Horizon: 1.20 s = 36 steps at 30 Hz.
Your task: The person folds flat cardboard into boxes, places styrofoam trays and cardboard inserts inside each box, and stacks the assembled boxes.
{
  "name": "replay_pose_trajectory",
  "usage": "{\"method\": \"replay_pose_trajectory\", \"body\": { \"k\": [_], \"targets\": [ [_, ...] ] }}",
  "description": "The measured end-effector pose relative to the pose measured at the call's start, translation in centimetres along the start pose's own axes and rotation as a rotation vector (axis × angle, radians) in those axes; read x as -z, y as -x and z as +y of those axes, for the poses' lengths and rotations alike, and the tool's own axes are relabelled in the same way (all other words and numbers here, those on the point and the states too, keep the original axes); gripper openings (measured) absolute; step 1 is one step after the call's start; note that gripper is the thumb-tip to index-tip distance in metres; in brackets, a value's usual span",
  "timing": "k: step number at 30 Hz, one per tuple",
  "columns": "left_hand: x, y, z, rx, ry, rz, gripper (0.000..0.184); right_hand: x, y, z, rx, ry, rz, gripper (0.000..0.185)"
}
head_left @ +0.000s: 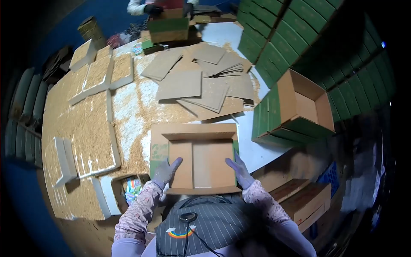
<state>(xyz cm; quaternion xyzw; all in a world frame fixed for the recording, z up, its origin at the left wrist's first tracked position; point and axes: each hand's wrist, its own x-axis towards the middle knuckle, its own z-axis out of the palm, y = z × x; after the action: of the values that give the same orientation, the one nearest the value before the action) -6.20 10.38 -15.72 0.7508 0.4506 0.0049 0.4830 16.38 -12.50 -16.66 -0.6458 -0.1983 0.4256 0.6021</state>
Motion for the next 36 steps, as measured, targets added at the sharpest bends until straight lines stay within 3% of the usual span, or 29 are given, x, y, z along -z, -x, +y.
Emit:
{"method": "replay_pose_trajectory", "body": {
  "k": [2, 3, 4, 6, 8, 10, 12, 15, 17, 20, 21, 22, 24, 25, 26, 27, 28, 29, 30, 31, 32, 33, 35, 36],
  "targets": [
    [-1.5, -0.7, 4.0, -0.079, -0.110, -0.087, 0.075, 4.1, 5.9, -0.7, -0.122, -0.250, 0.130, 0.059],
    [-2.6, -1.7, 6.2, -0.154, 0.065, -0.149, 0.071, 6.9, 8.8, 0.0, -0.132, -0.341, 0.214, 0.058],
    [-3.8, -2.9, 8.6, -0.227, 0.245, -0.211, 0.068, 10.1, 12.4, 0.9, -0.106, -0.426, 0.318, 0.057],
    [-5.7, -5.6, 13.6, -0.224, 0.226, -0.265, 0.063, 16.3, 20.2, 2.8, 0.038, -0.586, 0.564, 0.054],
    [-9.3, -8.9, 17.1, -0.445, 0.404, -0.230, 0.061, 21.3, 26.3, 2.1, 0.183, -0.738, 0.758, 0.053],
    [-11.2, -10.7, 22.8, -0.580, 0.441, -0.388, 0.063, 25.7, 29.3, -1.3, 0.213, -0.957, 0.908, 0.057],
    [-12.6, -9.9, 29.7, -0.616, 0.391, -0.451, 0.069, 33.5, 30.8, -1.7, 0.455, -0.899, 0.713, 0.061],
    [-20.1, -13.9, 32.7, -0.554, 0.284, -0.524, 0.097, 44.5, 28.0, -5.8, 0.495, -0.694, 0.700, 0.062],
    [-21.5, -10.3, 36.0, -0.220, 0.574, -0.474, 0.096, 46.7, 22.7, -13.7, 0.407, -0.538, 0.713, 0.059],
    [-23.2, -10.4, 34.6, -0.442, 0.679, -0.380, 0.084, 46.5, 12.6, -23.3, 0.160, -0.362, 0.530, 0.055],
    [-23.1, -9.3, 35.2, -0.276, 0.753, -0.343, 0.084, 45.7, 9.2, -23.7, 0.097, -0.300, 0.467, 0.055],
    [-24.1, -10.4, 34.4, -0.332, 0.450, -0.218, 0.100, 44.8, 5.8, -24.1, 0.038, -0.234, 0.402, 0.056],
    [-22.9, -8.9, 34.8, -0.357, 0.656, -0.338, 0.091, 39.5, 0.8, -24.5, 0.038, 0.533, 0.338, 0.053],
    [-21.9, -8.4, 34.9, -0.389, 0.627, -0.341, 0.082, 37.7, -0.4, -23.2, 0.116, 0.307, 0.510, 0.055],
    [-21.0, -8.0, 34.7, -0.421, 0.578, -0.339, 0.073, 37.8, -1.2, -21.9, 0.111, 0.305, 0.472, 0.055],
    [-20.4, -7.8, 33.9, -0.461, 0.510, -0.324, 0.065, 39.3, -1.7, -20.4, 0.135, -0.200, 0.224, 0.056],
    [-21.2, -9.1, 31.1, -0.579, 0.352, -0.268, 0.061, 41.3, -2.0, -18.1, 0.079, -0.347, 0.158, 0.052],
    [-20.8, -9.5, 29.6, -0.689, 0.196, -0.194, 0.056, 44.6, -1.0, -12.9, -0.046, -0.299, 0.210, 0.049],
    [-20.1, -9.2, 27.6, -0.455, 0.320, -0.174, 0.054, 47.3, 0.4, -7.4, -0.244, -0.133, 0.261, 0.046],
    [-18.4, -9.6, 24.1, -0.525, 0.146, -0.054, 0.055, 48.7, 1.7, -2.5, -0.501, 0.065, 0.208, 0.042],
    [-16.3, -10.2, 19.2, -0.582, -0.037, 0.065, 0.055, 47.2, 2.8, 0.6, -0.702, 0.148, 0.065, 0.039],
    [-14.4, -9.9, 14.4, -0.424, -0.271, 0.215, 0.058, 44.0, 2.9, 2.6, -0.771, 0.083, -0.107, 0.036],
    [-10.7, -6.9, 4.8, -0.165, -0.622, 0.407, 0.065, 30.3, 1.2, 0.6, -0.704, -0.186, -0.165, 0.031],
    [-8.8, -4.4, 0.8, -0.087, -0.744, 0.460, 0.069, 25.7, 0.1, 1.8, -0.380, 0.071, -0.206, 0.034]
  ]
}}
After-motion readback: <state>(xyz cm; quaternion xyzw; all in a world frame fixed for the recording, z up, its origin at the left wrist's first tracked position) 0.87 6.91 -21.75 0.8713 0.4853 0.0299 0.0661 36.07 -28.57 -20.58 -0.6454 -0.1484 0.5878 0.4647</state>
